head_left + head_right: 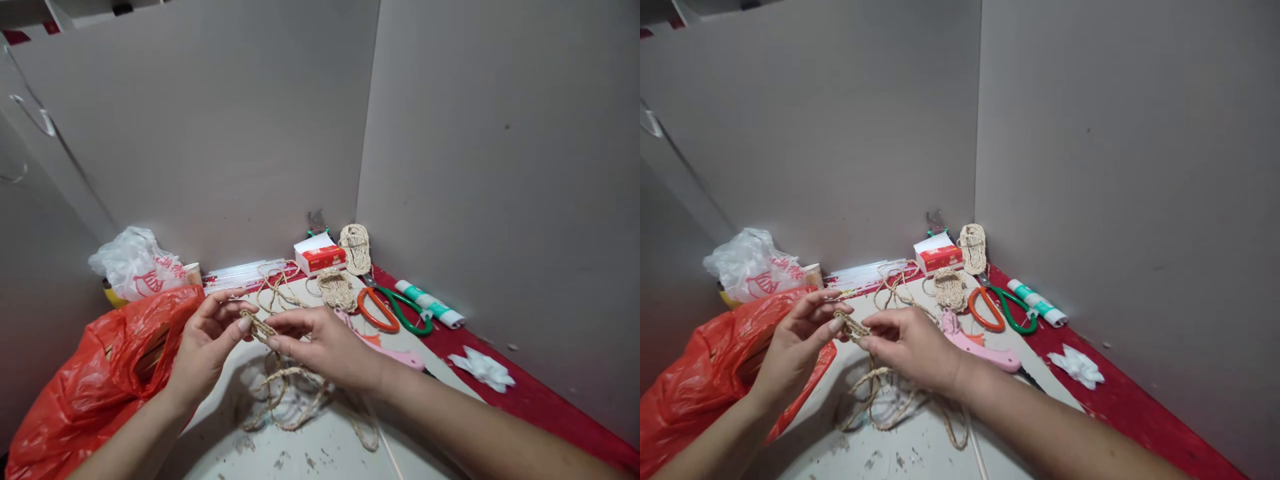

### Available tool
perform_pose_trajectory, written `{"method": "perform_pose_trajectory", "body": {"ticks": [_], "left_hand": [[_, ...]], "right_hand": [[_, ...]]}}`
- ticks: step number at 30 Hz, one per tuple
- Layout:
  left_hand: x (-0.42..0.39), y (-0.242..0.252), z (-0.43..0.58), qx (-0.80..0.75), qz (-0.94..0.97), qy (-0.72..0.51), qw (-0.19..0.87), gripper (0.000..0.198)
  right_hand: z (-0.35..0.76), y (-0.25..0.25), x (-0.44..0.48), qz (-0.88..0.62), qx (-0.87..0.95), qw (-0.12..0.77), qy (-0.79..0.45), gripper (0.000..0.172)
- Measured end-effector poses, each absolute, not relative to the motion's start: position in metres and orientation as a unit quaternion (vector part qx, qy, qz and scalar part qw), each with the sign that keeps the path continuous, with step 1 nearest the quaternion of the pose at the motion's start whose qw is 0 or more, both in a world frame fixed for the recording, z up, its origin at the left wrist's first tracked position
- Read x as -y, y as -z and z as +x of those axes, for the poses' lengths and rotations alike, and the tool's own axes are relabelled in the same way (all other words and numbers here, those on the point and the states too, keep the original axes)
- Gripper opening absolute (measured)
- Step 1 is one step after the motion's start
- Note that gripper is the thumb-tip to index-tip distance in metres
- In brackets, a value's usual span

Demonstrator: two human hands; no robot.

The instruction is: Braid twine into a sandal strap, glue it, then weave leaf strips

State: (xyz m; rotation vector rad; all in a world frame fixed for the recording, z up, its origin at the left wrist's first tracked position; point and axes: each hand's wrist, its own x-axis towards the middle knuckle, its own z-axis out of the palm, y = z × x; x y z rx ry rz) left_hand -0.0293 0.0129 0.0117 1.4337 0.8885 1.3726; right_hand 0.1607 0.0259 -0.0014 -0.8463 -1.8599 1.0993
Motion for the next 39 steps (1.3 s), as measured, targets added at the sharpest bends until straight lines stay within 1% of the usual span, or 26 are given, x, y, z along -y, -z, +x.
{"method": "perform_pose_trajectory", "body": {"ticks": [1,4,9,14,18,25,28,32,35,39], "left_hand": [[-0.012,-0.012,-0.028,-0.362,0.591,-0.554,0.462,0.027],[-0.011,-0.012,-0.027,-0.366,0.608,-0.539,0.454,0.026],[-0.01,-0.011,-0.026,-0.374,0.615,-0.514,0.467,0.036],[-0.008,-0.007,-0.024,-0.386,0.614,-0.528,0.442,0.03],[-0.004,-0.006,-0.021,-0.387,0.622,-0.537,0.419,0.029],[-0.001,-0.006,-0.017,-0.394,0.625,-0.543,0.399,0.027],[0.0,-0.005,-0.018,-0.398,0.624,-0.541,0.4,0.029],[0.001,-0.005,-0.017,-0.395,0.62,-0.549,0.398,0.03],[0.003,-0.006,-0.016,-0.394,0.62,-0.558,0.387,0.031],[0.006,-0.002,-0.013,-0.388,0.62,-0.574,0.369,0.033]], "right_hand": [[0.159,0.004,-0.024,-0.325,0.75,0.397,-0.418,0.017],[0.158,0.01,-0.021,-0.313,0.778,0.399,-0.371,0.019],[0.158,0.013,-0.019,-0.314,0.802,0.441,-0.253,0.019],[0.156,0.019,-0.017,-0.311,0.814,0.47,-0.14,0.016],[0.155,0.022,-0.015,-0.3,0.812,0.496,-0.072,0.016],[0.153,0.022,-0.013,-0.298,0.811,0.502,-0.032,0.013],[0.153,0.023,-0.013,-0.299,0.814,0.497,-0.021,0.014],[0.153,0.022,-0.013,-0.297,0.805,0.514,-0.018,0.015],[0.153,0.021,-0.012,-0.296,0.801,0.518,-0.038,0.016],[0.152,0.023,-0.011,-0.312,0.788,0.52,-0.107,0.017]]}}
